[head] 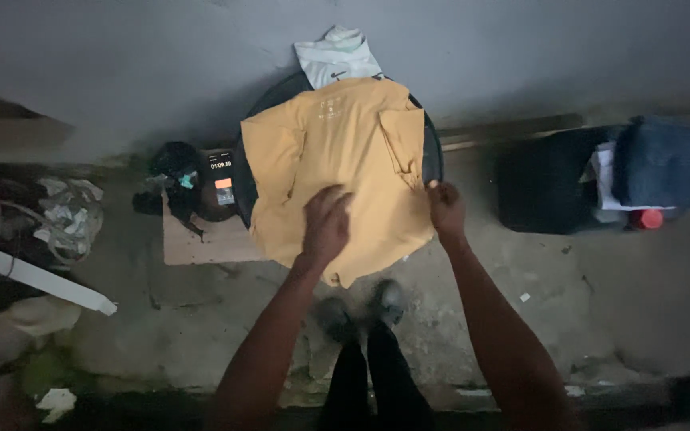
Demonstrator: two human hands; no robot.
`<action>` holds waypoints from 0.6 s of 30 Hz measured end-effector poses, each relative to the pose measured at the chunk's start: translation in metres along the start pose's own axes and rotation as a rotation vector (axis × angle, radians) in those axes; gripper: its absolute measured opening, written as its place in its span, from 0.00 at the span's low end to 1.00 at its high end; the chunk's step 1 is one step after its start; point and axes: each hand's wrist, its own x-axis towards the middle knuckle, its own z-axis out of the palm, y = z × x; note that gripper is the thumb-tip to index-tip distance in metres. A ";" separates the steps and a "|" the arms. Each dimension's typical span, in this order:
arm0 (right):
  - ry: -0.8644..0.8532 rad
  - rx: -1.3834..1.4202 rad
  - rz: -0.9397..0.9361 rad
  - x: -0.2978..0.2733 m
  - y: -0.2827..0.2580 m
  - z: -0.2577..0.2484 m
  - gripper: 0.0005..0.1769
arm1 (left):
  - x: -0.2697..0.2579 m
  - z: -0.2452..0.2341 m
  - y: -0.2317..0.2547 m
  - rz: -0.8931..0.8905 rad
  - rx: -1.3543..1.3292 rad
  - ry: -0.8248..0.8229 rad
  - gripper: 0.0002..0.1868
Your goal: The recorder folds a pair of blue jeans and a yellow t-shirt.
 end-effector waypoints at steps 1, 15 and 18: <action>0.001 0.083 0.013 0.012 0.007 0.004 0.22 | 0.006 0.013 0.001 0.061 -0.058 -0.028 0.28; -0.145 0.121 0.344 0.080 -0.009 0.016 0.11 | 0.104 0.111 0.024 0.307 0.199 -0.399 0.19; -0.226 0.342 0.375 0.078 -0.031 0.019 0.09 | 0.108 0.090 0.026 0.292 0.290 -0.477 0.12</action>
